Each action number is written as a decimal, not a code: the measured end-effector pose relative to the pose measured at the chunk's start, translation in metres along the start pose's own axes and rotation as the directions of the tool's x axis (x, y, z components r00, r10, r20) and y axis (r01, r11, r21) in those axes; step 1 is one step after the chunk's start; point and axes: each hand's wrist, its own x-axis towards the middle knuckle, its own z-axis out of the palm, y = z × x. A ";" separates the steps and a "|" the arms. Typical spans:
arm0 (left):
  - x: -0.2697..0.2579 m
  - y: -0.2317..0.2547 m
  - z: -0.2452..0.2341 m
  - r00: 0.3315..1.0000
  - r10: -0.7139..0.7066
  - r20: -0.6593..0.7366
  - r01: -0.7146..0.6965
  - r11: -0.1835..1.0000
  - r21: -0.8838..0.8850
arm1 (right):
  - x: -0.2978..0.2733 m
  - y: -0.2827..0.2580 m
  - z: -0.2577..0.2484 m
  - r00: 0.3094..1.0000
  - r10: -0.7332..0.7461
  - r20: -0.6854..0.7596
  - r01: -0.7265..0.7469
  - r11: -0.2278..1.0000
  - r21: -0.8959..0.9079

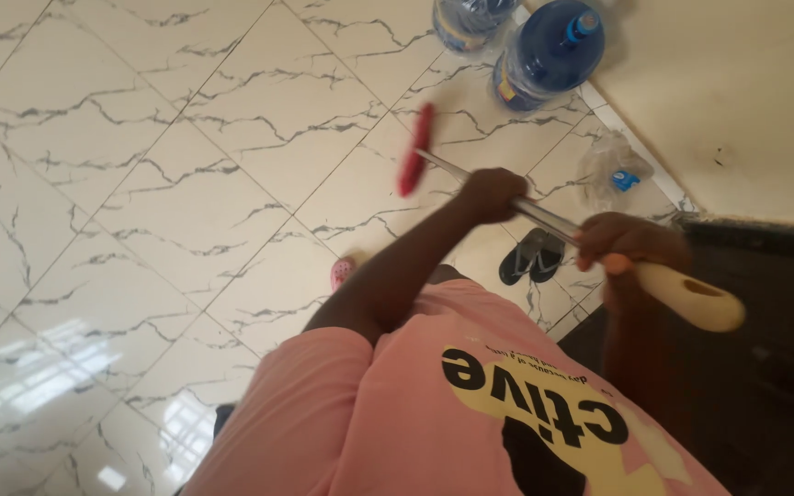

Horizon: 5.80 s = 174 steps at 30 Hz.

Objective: Sweeping the tiled floor using a broom.

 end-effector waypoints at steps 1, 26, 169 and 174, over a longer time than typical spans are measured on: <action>-0.006 -0.021 -0.002 1.000 -0.014 0.000 0.014 1.000 0.002 | -0.011 0.026 -0.002 1.000 0.006 0.005 -0.006 1.000 0.011; 0.143 -0.104 -0.130 0.960 0.045 -0.277 -0.083 0.989 -0.125 | 0.197 0.091 0.017 0.991 -0.062 -0.117 0.043 0.986 -0.160; 0.594 -0.871 -0.887 0.917 -0.123 -0.379 0.029 0.969 -0.245 | 1.292 0.547 0.366 0.625 0.069 0.778 -0.162 0.986 0.043; 0.574 -0.877 -0.925 0.856 -0.296 -0.424 0.245 0.954 -0.171 | 1.312 0.554 0.386 0.691 -0.063 0.721 -0.184 0.948 0.259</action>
